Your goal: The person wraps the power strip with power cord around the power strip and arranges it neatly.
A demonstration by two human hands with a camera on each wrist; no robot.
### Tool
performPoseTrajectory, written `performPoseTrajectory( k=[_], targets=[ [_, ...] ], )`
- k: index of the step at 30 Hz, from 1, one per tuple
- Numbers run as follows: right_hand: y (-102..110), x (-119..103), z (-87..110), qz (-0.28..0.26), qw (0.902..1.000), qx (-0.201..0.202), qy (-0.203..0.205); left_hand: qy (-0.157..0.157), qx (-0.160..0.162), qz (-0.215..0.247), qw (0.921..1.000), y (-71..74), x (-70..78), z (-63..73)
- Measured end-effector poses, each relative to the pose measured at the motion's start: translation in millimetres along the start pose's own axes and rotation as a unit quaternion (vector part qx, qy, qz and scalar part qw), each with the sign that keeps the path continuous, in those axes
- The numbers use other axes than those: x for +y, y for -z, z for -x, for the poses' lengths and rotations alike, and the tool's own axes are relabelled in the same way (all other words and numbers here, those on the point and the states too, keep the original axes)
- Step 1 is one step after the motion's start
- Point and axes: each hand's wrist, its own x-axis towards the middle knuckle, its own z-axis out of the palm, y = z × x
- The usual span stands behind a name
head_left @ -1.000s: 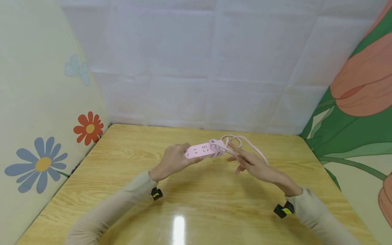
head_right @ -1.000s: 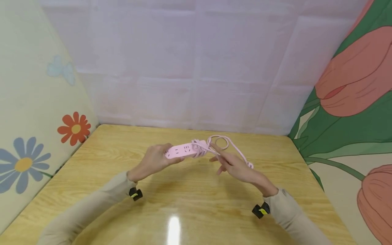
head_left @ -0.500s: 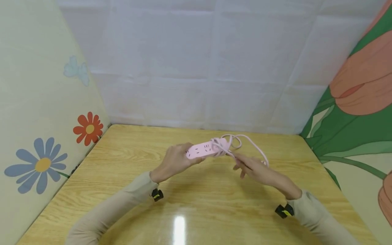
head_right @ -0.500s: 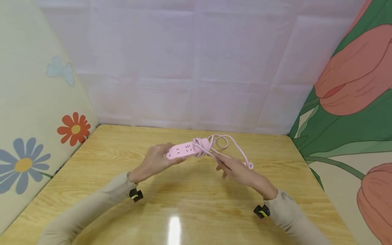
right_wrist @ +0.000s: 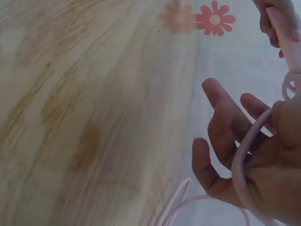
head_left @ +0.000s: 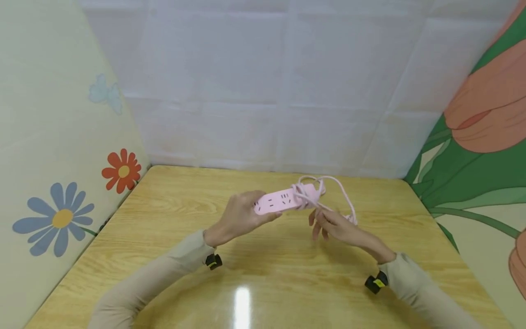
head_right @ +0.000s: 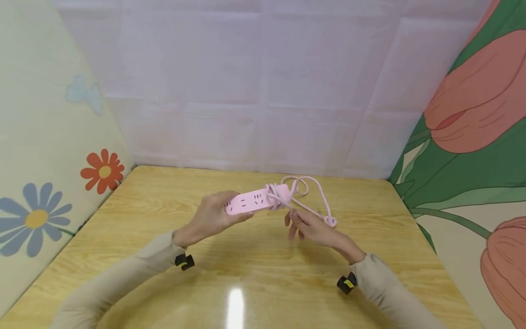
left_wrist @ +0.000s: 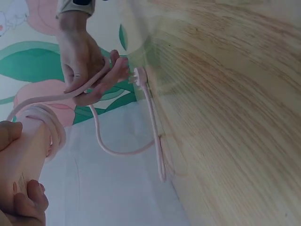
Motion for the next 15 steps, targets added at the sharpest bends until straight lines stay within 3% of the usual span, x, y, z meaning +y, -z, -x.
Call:
performPoseTrajectory(
  k=[6,10,15],
  targets=[
    [-5.1,1.3,1.3,-0.018,0.9955,-0.079,-0.05,-0.066,0.017,-0.017,0.9975,-1.1,1.8,3.5],
    [-6.4,0.9,0.2,-0.008,0.9948,-0.074,-0.069,-0.094,0.028,-0.026,0.9948,0.4,4.3,2.5],
    [-6.5,-1.6,-4.7,0.0,0.9932,-0.051,-0.104,-0.095,0.029,-0.021,0.9948,1.9,4.8,2.5]
  ],
)
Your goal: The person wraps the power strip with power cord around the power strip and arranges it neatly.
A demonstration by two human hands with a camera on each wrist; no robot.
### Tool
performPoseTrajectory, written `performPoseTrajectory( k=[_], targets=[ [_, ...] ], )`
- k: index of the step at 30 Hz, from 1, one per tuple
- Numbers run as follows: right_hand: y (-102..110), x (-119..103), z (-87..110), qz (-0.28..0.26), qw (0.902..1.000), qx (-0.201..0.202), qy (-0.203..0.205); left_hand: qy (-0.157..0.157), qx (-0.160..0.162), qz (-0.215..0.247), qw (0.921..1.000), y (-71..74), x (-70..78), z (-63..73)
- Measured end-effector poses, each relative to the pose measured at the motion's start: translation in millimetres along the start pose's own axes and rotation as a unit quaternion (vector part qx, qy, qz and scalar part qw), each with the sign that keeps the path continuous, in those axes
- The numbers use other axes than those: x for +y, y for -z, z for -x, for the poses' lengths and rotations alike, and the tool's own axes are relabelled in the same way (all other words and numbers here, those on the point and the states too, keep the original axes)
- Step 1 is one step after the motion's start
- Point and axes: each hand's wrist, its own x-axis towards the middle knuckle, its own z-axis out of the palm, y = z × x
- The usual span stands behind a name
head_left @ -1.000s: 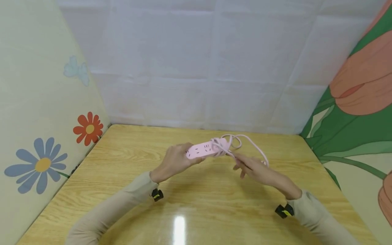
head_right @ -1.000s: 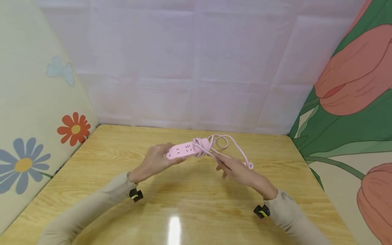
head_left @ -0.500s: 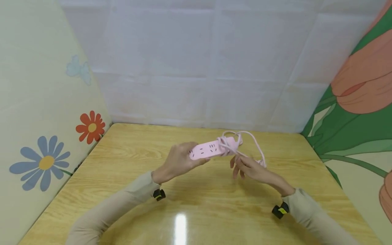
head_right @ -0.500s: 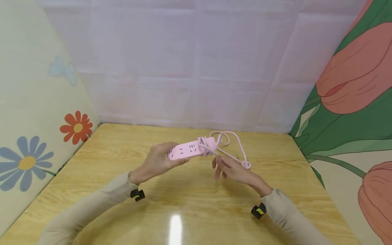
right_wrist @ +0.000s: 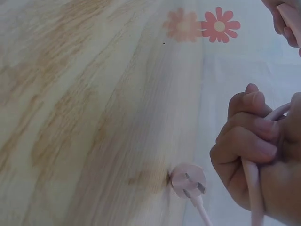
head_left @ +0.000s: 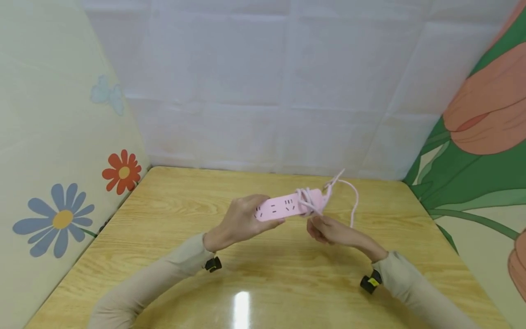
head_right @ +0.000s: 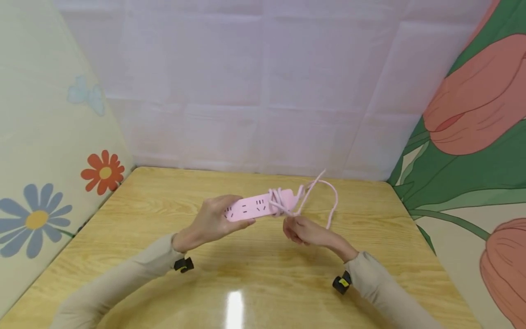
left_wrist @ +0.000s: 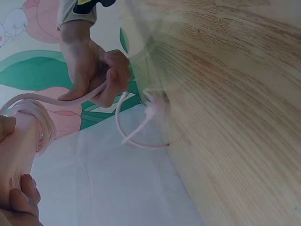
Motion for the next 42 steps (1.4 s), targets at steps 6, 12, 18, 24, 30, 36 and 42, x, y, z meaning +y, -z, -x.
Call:
performPoseTrajectory(
  k=[6,12,18,24,30,36,42],
  targets=[
    [-3,-2,-4.6,-0.002,0.9999,0.007,-0.009,0.007,-0.008,0.016,0.9998,0.1,-2.1,2.7],
    [-4,4,-10.3,-0.035,0.9931,-0.045,0.103,0.001,-0.011,0.037,0.9993,-0.2,-2.8,5.5],
    [-4,2,-9.7,-0.025,0.9942,-0.046,0.094,0.017,-0.008,0.034,0.9992,0.1,-4.8,4.2],
    [-7,-9,-0.7,0.011,0.9994,-0.034,0.001,0.05,0.01,0.028,0.9983,2.4,-11.9,2.8],
    [-17,-17,-2.9,-0.003,0.9952,-0.096,-0.019,0.05,0.029,0.027,0.998,-0.5,-13.8,3.3],
    [-22,-14,-12.9,-0.013,0.9903,-0.138,-0.005,0.016,0.036,0.062,0.9973,-7.3,-8.9,6.2],
    [-25,-10,-21.7,0.001,0.992,-0.124,0.023,0.006,0.02,0.105,0.9942,-10.5,-1.5,8.7]
  ],
)
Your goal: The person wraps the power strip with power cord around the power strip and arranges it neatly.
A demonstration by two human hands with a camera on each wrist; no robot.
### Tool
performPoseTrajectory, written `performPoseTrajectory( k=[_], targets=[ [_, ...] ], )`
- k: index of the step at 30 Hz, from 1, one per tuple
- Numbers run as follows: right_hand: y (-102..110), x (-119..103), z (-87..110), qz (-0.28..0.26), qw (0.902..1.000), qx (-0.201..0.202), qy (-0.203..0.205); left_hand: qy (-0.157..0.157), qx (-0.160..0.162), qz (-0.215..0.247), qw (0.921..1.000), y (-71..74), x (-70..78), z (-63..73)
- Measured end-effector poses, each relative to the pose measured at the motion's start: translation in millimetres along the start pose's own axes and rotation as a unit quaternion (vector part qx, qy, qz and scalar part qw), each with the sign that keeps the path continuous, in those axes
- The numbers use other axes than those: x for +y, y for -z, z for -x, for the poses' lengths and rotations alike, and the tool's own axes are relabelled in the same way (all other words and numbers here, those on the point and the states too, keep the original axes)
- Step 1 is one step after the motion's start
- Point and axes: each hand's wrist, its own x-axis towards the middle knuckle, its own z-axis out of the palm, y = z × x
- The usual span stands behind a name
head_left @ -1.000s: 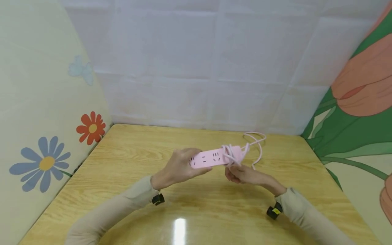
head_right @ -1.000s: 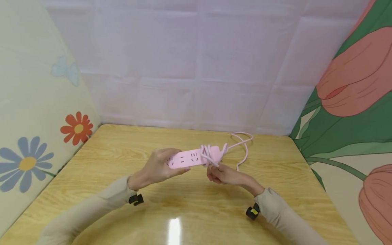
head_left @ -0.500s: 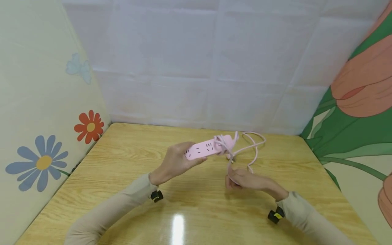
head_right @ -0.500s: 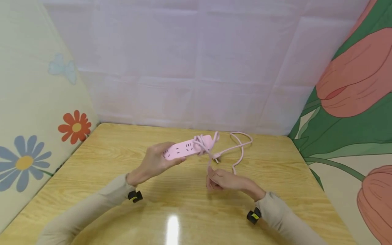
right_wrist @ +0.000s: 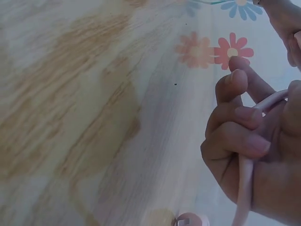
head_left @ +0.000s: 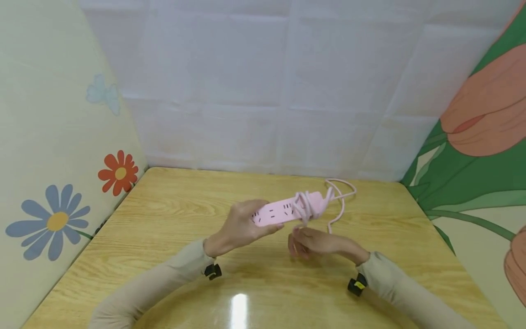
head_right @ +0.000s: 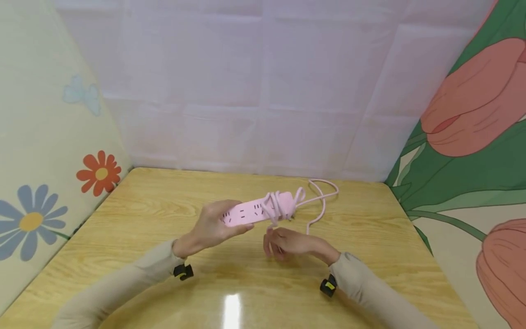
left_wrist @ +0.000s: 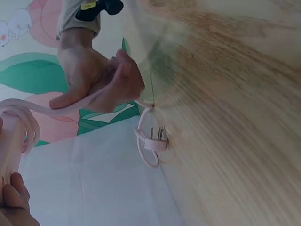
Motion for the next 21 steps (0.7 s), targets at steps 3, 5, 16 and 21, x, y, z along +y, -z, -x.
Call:
performPoseTrajectory(
  k=[3,5,16,21],
  targets=[
    [0,3,-3.5,0.01,0.9997,0.023,0.005,-0.009,-0.005,0.008,0.9999,-0.6,2.5,1.0],
    [-2,4,-4.8,0.016,0.999,0.042,-0.003,-0.012,-0.004,0.01,0.9999,-1.2,3.6,2.0],
    [-1,2,-19.0,-0.002,0.9979,0.062,-0.017,0.039,0.012,0.037,0.9985,0.7,5.4,0.8],
    [10,13,-13.4,0.006,0.9866,0.121,0.11,0.02,-0.003,0.029,0.9994,5.2,6.2,3.0]
  ],
)
